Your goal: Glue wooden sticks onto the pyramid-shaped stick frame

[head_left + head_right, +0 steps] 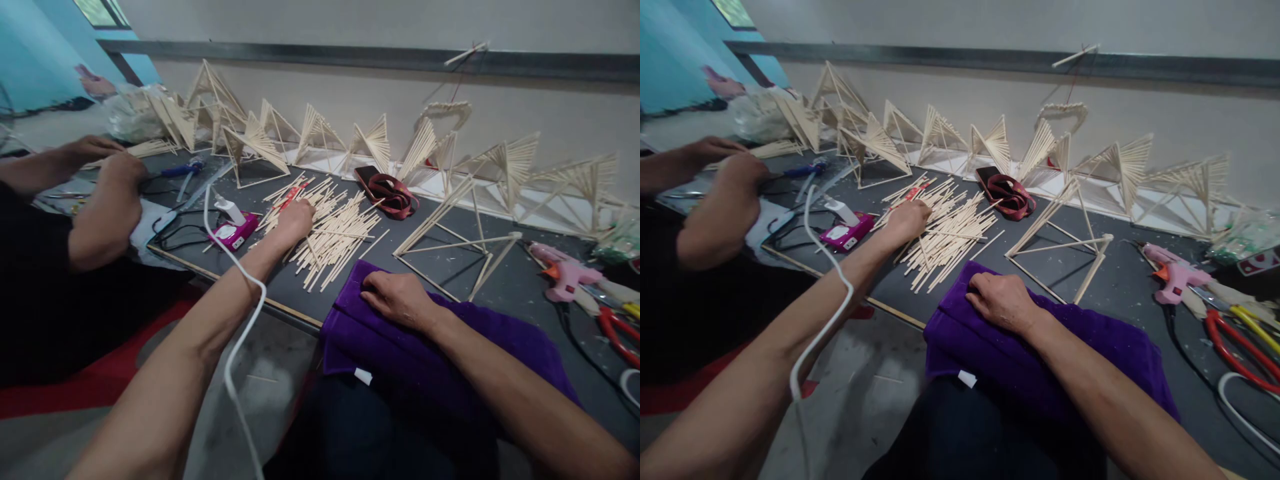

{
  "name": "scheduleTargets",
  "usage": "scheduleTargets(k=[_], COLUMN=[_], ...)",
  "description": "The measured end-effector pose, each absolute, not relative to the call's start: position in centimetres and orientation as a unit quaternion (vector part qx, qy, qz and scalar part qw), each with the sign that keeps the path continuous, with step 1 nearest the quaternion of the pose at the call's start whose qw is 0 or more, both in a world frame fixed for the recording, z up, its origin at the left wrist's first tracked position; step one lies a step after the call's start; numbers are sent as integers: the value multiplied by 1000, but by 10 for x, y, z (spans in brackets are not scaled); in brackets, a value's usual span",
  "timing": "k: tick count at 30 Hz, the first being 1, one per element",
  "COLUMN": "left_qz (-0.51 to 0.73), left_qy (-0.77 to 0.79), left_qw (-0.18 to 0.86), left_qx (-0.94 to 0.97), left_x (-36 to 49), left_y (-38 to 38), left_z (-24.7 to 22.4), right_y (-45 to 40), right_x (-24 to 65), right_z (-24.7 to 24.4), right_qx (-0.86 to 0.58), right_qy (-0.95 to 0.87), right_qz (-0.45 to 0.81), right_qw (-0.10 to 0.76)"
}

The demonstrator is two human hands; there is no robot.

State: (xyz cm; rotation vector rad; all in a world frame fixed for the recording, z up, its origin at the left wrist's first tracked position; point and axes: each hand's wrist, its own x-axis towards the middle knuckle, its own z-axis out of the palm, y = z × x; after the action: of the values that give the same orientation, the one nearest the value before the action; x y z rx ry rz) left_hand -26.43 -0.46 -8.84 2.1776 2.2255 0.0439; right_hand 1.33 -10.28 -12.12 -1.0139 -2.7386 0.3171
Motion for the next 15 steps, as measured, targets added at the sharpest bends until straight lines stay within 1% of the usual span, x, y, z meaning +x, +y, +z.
scheduleTargets(k=[4,7,10,12,15], left_qz=[20,79,123,118,77], left_qy=[653,611,663,708,743], left_qw=[-4,8,-14,-38,-18], left_qx=[757,787,738,695,664], left_x=[-241,-239,-259,-279,-300], left_y=[-13,-19,-21,-20,-18], left_z=[-93,-91,-85,-82,-86], right_y=[-104,-104,-104,-104,-103], right_x=[13,13,13,14,14], right_z=[-121,-121,-120,-121,-122], right_qx=[-345,-345,-344,-342,-338], right_qy=[-927,-926,-926,-927,-927], right_qz=[109,109,113,113,111], right_qw=[104,108,108,108,116])
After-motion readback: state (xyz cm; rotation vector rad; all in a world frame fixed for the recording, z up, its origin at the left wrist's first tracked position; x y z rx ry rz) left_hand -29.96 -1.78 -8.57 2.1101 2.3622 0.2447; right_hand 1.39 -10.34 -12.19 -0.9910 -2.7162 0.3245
